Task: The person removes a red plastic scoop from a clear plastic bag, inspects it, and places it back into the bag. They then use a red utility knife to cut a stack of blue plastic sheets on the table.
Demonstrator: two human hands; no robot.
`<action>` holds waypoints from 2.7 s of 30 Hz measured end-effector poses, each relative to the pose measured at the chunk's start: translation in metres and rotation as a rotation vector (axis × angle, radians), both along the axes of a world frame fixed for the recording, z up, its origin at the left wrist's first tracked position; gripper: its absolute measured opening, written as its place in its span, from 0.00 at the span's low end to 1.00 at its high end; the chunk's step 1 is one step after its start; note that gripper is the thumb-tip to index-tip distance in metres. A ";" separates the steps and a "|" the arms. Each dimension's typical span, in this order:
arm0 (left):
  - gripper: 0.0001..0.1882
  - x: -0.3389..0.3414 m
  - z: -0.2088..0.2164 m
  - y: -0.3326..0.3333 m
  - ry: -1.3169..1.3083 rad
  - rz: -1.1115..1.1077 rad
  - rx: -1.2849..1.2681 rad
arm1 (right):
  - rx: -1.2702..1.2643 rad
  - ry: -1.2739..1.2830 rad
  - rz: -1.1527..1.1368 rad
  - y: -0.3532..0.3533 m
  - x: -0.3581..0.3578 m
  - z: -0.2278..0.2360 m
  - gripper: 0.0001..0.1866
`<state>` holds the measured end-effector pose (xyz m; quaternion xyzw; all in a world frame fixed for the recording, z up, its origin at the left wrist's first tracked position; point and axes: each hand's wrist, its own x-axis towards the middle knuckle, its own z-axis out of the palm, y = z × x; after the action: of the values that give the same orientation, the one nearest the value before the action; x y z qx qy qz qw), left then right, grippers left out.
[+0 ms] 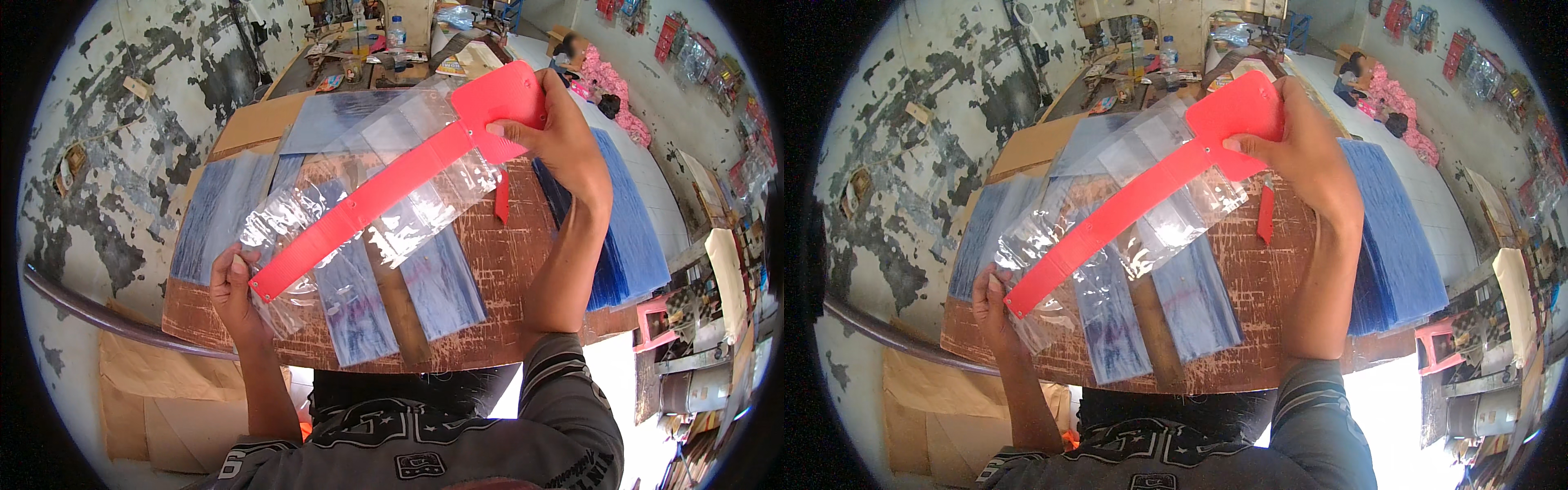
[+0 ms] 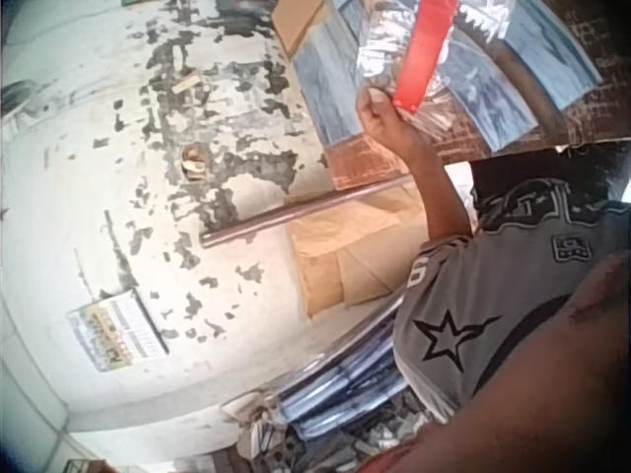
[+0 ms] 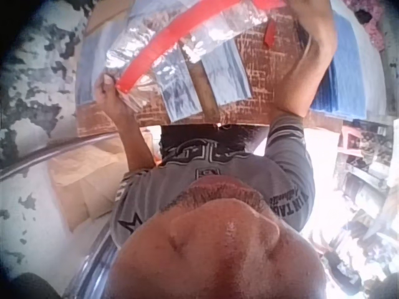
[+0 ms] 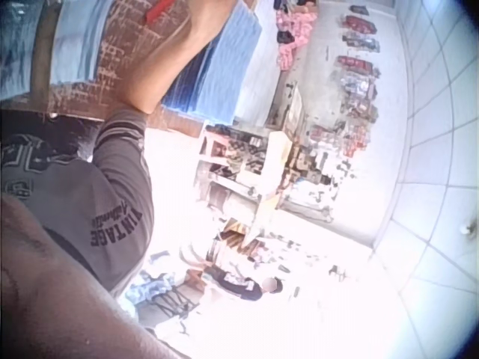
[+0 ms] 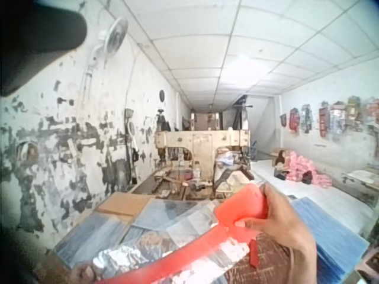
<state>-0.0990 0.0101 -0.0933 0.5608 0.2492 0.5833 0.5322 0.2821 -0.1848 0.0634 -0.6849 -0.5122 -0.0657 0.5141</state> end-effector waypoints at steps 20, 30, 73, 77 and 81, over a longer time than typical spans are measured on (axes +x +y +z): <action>0.20 0.002 0.004 -0.001 -0.053 -0.046 -0.012 | -0.090 0.017 0.008 0.011 0.017 -0.014 0.24; 0.22 -0.002 -0.001 0.005 -0.011 -0.006 -0.022 | -0.154 0.000 -0.048 0.008 0.022 -0.007 0.20; 0.32 0.018 -0.008 -0.009 -0.274 -0.613 -0.308 | 0.272 0.073 -0.092 0.011 0.019 0.000 0.20; 0.30 0.035 0.004 -0.021 -0.303 -0.479 -0.409 | 0.330 0.018 -0.125 0.015 0.020 -0.001 0.19; 0.26 0.031 0.000 -0.016 -0.165 -0.453 -0.362 | 0.239 -0.003 -0.150 0.009 0.018 0.001 0.19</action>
<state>-0.0678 -0.0064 -0.0934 0.4488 0.1740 0.4394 0.7585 0.2999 -0.1759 0.0639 -0.6550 -0.4491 -0.1654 0.5847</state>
